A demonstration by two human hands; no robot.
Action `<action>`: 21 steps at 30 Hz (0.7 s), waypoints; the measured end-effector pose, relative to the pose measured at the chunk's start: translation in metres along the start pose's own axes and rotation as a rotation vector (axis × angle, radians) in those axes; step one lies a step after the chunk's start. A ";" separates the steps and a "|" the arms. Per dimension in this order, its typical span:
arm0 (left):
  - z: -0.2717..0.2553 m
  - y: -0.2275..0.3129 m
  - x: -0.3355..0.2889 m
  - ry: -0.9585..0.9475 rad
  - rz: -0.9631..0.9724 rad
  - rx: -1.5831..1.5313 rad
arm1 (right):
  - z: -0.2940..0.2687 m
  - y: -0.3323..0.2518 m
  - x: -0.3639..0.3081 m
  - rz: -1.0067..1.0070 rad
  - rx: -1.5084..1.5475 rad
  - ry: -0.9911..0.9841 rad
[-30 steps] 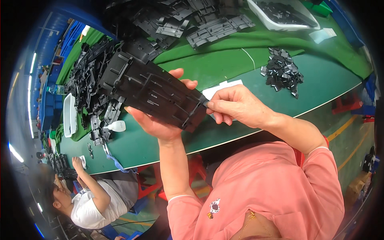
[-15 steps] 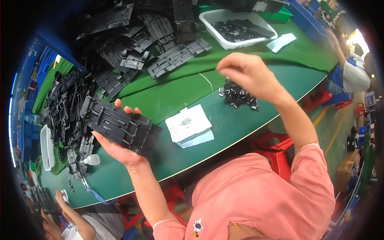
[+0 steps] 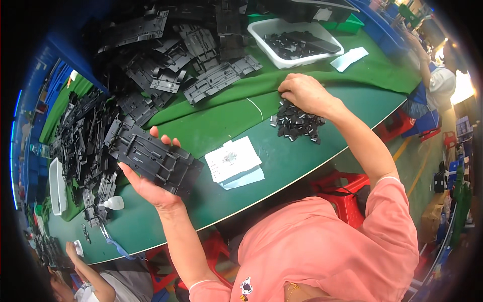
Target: The person assembles plastic car chassis by picking up small plastic components, dabbing them on an adhesive pad, and attaching them onto the chassis by hand.
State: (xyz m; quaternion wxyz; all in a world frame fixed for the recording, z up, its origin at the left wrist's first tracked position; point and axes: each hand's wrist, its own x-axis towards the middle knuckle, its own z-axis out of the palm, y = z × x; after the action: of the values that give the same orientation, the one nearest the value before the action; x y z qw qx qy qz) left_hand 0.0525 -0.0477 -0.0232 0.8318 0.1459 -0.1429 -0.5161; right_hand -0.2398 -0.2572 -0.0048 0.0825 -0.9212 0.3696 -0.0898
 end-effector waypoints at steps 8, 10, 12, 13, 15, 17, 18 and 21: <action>-0.002 0.002 -0.005 -0.085 0.021 0.075 | -0.006 0.002 0.018 -0.039 0.078 -0.101; 0.000 0.001 -0.004 -0.050 0.006 0.048 | 0.000 0.004 0.015 -0.095 0.000 -0.090; -0.001 0.001 -0.006 -0.012 -0.015 0.017 | 0.006 0.012 0.007 -0.075 0.112 0.083; -0.004 0.001 -0.005 -0.037 -0.011 0.041 | 0.003 0.010 0.004 -0.062 0.166 0.102; -0.007 -0.001 -0.002 -0.097 -0.016 0.072 | 0.000 0.009 0.001 -0.038 0.223 0.135; -0.017 0.002 0.005 -0.085 -0.043 0.104 | -0.011 0.011 0.001 -0.136 0.178 0.169; -0.024 0.009 0.006 -0.160 -0.156 0.150 | -0.018 0.011 0.001 -0.079 0.236 0.107; -0.024 0.019 0.010 -0.233 -0.201 0.120 | -0.062 -0.010 -0.007 -0.014 0.253 0.055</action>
State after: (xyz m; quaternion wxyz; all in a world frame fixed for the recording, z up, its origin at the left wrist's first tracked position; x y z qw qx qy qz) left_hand 0.0811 -0.0468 -0.0366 0.7435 0.1482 -0.2536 -0.6008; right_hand -0.2522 -0.2505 0.0565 0.1873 -0.9030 0.3511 -0.1618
